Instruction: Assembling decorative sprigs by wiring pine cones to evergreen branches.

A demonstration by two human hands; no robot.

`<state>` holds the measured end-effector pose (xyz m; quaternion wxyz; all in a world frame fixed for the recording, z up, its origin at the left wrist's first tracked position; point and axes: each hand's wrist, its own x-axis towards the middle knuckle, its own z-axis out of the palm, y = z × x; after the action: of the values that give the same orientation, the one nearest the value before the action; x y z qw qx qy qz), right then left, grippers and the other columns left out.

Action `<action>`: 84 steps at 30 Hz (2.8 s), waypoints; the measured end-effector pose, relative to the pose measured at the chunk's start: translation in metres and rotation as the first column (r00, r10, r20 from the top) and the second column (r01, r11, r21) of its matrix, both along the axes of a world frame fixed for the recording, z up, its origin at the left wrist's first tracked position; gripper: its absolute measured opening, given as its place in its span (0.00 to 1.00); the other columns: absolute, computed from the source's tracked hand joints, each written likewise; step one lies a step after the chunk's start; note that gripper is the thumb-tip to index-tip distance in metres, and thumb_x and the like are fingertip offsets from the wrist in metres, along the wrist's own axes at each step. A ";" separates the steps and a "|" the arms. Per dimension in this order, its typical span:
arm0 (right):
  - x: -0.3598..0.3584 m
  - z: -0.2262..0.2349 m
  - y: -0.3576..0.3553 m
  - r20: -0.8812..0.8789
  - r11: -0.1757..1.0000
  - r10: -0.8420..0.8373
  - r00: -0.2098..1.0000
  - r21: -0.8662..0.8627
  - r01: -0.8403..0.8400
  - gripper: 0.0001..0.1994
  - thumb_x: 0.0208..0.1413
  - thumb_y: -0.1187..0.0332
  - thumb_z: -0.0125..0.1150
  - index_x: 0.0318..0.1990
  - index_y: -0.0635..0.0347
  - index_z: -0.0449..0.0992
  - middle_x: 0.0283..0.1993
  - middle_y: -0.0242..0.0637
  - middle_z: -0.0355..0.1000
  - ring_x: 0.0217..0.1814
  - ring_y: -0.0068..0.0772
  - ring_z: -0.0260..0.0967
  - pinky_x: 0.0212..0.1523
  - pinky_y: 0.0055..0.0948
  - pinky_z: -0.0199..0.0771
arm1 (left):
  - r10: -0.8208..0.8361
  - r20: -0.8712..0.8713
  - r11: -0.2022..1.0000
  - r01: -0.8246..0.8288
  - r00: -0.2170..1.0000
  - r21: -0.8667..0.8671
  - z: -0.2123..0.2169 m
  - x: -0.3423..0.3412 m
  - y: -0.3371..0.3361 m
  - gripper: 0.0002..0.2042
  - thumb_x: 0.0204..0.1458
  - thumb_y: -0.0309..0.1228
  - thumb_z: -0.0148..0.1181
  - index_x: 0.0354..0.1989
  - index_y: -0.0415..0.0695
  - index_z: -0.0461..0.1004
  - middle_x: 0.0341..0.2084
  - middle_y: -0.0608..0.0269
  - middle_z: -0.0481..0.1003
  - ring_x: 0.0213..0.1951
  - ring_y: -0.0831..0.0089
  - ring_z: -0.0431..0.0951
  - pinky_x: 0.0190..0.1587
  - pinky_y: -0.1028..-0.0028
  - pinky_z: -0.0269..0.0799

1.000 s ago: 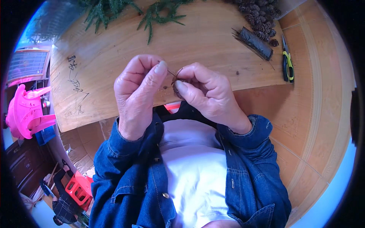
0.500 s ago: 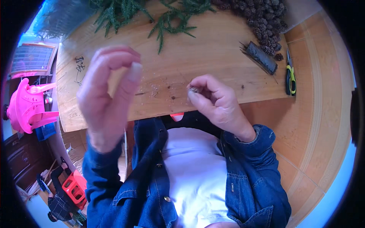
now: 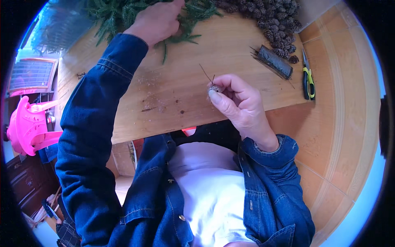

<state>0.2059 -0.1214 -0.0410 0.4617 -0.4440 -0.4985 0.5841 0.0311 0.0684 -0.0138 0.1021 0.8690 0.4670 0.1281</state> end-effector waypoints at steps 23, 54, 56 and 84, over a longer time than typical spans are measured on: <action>-0.005 -0.006 0.012 -0.026 0.990 -0.092 0.995 0.105 0.094 0.11 0.58 0.67 0.57 0.45 0.62 0.72 0.35 0.28 0.72 0.32 0.11 0.63 0.30 0.12 0.60 | 0.301 0.653 0.844 0.124 0.695 -0.521 0.003 -0.063 -0.062 0.09 0.53 0.25 0.51 0.42 0.40 0.72 0.25 0.71 0.69 0.23 0.84 0.67 0.26 0.83 0.64; -0.003 -0.010 -0.006 -0.266 0.990 0.119 0.957 0.102 -0.095 0.16 0.61 0.63 0.52 0.52 0.62 0.65 0.43 0.40 0.71 0.32 0.18 0.69 0.28 0.12 0.68 | 0.566 0.813 0.631 0.561 0.139 -0.535 -0.016 -0.048 -0.176 0.14 0.52 0.27 0.48 0.46 0.32 0.69 0.39 0.61 0.72 0.43 0.77 0.70 0.50 0.77 0.62; -0.004 -0.012 -0.006 -0.191 0.979 0.124 0.974 0.183 -0.089 0.15 0.61 0.63 0.52 0.50 0.63 0.67 0.45 0.40 0.71 0.32 0.17 0.68 0.28 0.12 0.67 | 0.599 0.773 0.600 0.521 0.210 -0.607 -0.010 -0.042 -0.174 0.13 0.54 0.28 0.49 0.45 0.33 0.70 0.37 0.62 0.73 0.43 0.77 0.71 0.49 0.76 0.63; -0.019 -0.006 -0.023 0.363 0.736 -0.012 0.932 0.634 -0.238 0.13 0.58 0.66 0.56 0.45 0.67 0.68 0.46 0.44 0.70 0.32 0.20 0.66 0.32 0.16 0.66 | 0.601 0.796 0.716 0.396 0.070 -0.576 -0.026 -0.032 -0.190 0.09 0.54 0.29 0.51 0.37 0.35 0.71 0.28 0.67 0.71 0.31 0.82 0.67 0.37 0.82 0.62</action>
<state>0.1870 -0.1449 -0.0468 0.4586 -0.3121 -0.7733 0.3072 -0.0006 -0.1217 -0.0395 0.6902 0.3871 0.3439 0.5055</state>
